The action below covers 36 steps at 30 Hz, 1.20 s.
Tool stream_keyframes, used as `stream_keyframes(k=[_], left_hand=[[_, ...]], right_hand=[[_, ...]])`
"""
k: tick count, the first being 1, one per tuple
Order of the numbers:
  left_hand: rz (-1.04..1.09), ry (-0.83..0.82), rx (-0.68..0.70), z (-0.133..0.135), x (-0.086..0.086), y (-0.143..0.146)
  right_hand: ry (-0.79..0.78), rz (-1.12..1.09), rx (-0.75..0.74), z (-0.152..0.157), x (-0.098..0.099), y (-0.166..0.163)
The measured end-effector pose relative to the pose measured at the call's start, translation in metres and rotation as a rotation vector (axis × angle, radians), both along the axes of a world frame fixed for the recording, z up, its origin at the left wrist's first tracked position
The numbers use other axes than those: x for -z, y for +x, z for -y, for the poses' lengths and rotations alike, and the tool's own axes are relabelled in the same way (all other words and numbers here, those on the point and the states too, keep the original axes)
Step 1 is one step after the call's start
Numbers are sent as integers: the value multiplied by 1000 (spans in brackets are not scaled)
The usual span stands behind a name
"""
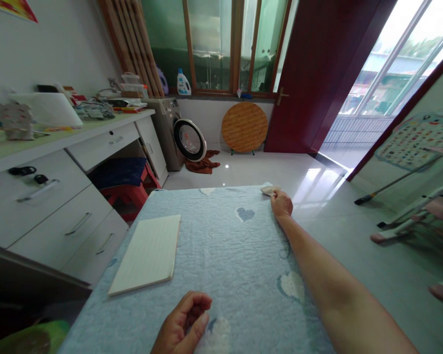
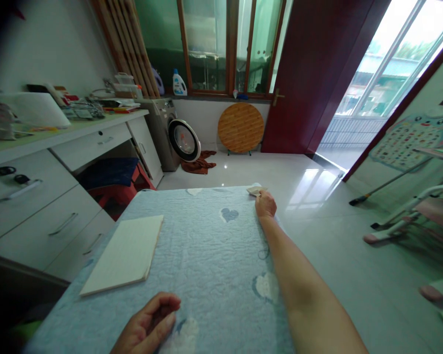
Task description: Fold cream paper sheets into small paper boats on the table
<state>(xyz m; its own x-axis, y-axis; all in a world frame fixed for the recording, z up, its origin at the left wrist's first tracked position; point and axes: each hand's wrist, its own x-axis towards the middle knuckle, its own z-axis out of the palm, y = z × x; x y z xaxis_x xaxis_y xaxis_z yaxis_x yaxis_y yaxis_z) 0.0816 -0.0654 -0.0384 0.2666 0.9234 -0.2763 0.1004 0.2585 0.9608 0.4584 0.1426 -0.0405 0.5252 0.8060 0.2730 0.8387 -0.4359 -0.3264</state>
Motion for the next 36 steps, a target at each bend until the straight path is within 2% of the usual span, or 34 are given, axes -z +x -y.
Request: stream_keyframes(k=[6,9,17,27,32,36], left_hand=[[0,26,-13,2,-8,7],[-1,37,-5,2,-11,9],[-21,98,19,3,-7,7],[-15,84,32,2,-5,7],[-28,107,-10,5,-7,9],[-14,9,53,6,-12,7]], right_hand=[[-30,30,-150,37,0,-10],[-56,48,-184,42,-1,-12],[-100,99,-208,12,-3,0],[-77,126,-164,-21,0,9],[5,95,-203,-19,-9,5],[136,64,-313,-1,-19,-8]])
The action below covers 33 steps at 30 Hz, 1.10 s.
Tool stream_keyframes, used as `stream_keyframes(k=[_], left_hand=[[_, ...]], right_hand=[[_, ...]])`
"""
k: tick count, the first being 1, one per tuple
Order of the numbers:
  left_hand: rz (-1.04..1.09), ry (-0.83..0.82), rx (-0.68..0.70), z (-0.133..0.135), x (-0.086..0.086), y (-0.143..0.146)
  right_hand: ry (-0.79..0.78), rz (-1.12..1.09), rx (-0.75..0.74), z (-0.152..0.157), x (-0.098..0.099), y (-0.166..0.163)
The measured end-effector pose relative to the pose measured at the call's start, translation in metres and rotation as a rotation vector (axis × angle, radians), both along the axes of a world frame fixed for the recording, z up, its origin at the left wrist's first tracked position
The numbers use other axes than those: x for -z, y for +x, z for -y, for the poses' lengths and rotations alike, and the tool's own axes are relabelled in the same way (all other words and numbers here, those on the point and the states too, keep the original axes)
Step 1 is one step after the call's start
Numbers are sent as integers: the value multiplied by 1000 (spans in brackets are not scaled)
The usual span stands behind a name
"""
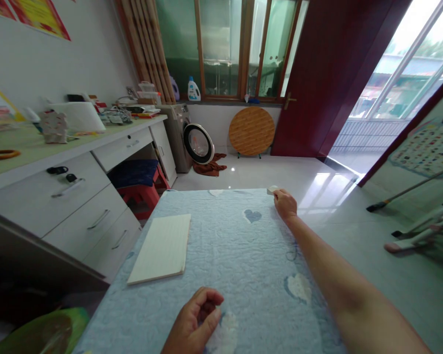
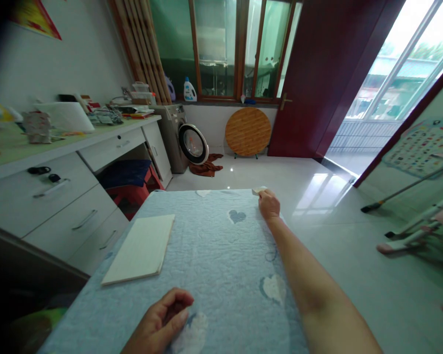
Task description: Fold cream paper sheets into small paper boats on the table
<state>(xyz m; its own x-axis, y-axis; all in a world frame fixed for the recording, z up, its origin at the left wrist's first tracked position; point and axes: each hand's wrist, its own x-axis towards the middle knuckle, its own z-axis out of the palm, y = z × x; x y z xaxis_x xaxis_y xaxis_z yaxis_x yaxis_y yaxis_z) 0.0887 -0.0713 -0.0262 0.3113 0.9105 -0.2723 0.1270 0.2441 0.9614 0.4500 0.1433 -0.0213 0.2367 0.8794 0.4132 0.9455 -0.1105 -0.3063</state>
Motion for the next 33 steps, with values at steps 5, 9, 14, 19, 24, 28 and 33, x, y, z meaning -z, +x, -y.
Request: stream_keyframes(k=[5,9,14,19,24,28,33], left_hand=[[142,-202,2,-20,-31,15],[438,-318,-145,-55,-51,39],[650,-471,-155,-82,-36,55],[624,-368,-98,-81,-16,59],[558,-301,-134,-82,-12,58],[565,-324,-75,-83,-14,55],[654,-387,-6,-85,-13,51]], right_hand=[[114,-38,-370,54,-12,-42],[179,-92,-699,107,-17,-81],[234,-110,-879,145,-14,-111],[241,-84,-921,155,-7,-119],[184,-102,-963,157,-6,-121],[161,-109,-992,158,-7,-123],[145,-102,-1032,160,-11,-126]])
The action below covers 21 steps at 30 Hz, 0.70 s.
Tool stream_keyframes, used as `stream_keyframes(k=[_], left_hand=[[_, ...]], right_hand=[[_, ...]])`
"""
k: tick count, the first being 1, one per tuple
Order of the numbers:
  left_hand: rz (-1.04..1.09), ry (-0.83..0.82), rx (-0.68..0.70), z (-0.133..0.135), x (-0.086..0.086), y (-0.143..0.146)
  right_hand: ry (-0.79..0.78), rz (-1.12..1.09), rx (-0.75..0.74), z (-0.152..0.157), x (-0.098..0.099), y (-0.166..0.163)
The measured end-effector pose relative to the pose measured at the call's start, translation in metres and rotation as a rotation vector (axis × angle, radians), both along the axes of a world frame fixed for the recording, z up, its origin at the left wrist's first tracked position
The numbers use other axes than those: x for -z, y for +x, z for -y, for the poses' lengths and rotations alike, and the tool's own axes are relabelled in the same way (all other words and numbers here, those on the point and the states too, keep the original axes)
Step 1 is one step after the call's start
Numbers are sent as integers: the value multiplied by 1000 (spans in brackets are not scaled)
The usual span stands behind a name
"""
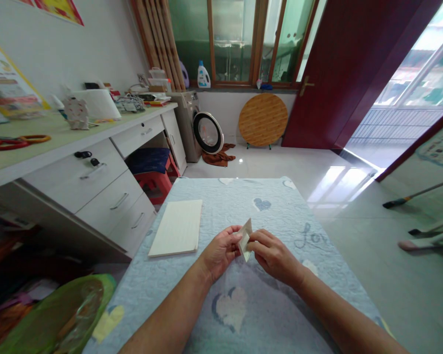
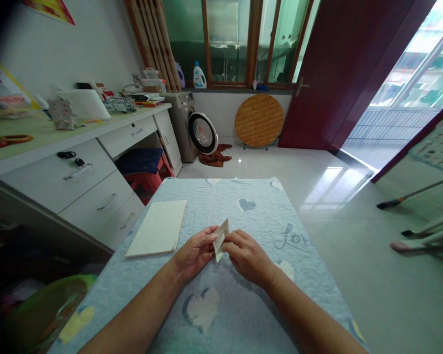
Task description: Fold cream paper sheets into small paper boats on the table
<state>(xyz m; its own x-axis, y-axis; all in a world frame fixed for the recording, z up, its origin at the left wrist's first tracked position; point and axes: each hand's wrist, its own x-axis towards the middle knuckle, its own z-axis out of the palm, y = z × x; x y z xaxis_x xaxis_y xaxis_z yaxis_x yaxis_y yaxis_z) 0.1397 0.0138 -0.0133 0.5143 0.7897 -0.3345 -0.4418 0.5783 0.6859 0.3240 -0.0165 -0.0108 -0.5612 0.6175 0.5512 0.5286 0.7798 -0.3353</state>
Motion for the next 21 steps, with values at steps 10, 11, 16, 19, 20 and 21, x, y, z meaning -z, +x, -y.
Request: stream_keyframes(k=[10,11,16,19,20,21], left_hand=[[143,-29,45,-3,8,-4],[163,-29,52,-2,8,-4],[211,-28,45,-1,7,-3],[208,-18,57,-1,8,-3],[206,-14,61,-1,8,-3],[203,-12,58,-1,9,-3]], right_hand=[[38,27,20,2,-6,0],[45,26,30,3,-6,0],[100,-11,98,5,-3,0],[98,-13,121,5,-3,1],[91,-16,123,5,-2,2],[82,-23,124,6,-2,2]])
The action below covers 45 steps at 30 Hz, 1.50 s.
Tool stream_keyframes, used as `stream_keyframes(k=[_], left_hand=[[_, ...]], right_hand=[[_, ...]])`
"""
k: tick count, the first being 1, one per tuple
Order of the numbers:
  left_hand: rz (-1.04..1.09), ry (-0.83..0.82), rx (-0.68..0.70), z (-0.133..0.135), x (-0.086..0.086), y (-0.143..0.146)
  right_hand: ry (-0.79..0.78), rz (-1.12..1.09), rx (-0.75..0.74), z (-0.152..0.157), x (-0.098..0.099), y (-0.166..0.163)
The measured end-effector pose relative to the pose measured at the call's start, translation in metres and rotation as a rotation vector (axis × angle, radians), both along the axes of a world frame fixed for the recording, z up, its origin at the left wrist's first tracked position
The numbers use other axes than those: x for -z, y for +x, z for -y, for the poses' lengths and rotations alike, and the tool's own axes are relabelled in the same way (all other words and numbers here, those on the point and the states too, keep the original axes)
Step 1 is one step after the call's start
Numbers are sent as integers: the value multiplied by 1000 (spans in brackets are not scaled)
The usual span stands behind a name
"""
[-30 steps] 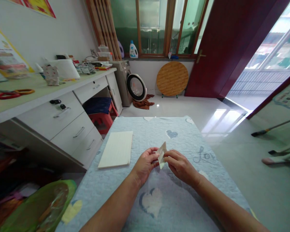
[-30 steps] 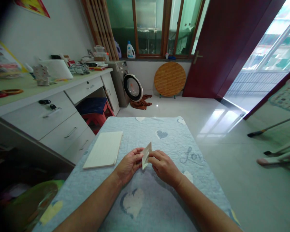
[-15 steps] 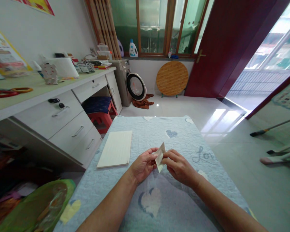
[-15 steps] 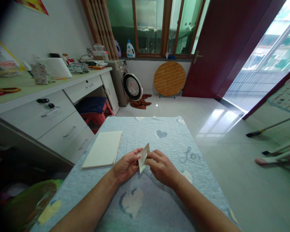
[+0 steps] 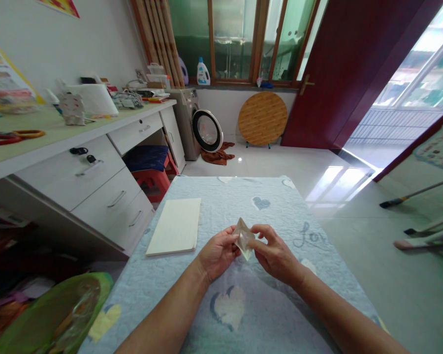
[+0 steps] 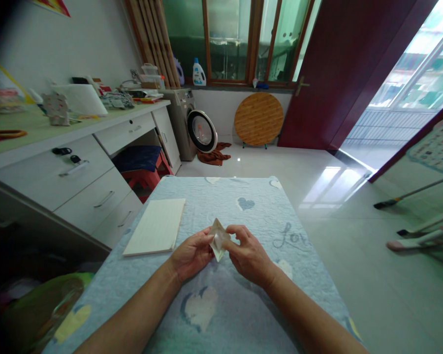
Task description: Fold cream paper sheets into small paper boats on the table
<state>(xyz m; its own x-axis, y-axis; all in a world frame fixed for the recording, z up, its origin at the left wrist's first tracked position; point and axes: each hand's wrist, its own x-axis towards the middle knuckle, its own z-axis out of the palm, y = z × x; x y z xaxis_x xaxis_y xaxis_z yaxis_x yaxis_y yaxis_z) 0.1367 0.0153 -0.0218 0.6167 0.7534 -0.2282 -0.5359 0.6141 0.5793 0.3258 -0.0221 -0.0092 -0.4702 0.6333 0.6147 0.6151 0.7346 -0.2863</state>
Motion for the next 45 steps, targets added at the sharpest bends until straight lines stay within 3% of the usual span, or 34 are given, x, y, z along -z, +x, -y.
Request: stream_keyframes(k=[9,22,35,45], left_hand=[[15,-86,-63,0,-1,1],[-89,39,-19,3,-4,4],[-163,107,-89,4,-5,8],[-212,156,-90,3,-1,7]], right_hand=[[-163,-187,26,-5,5,2],[-217,-85,-30,-7,0,6],[-239,-20,-31,3,-11,9],[-192,103,2,3,-3,8]])
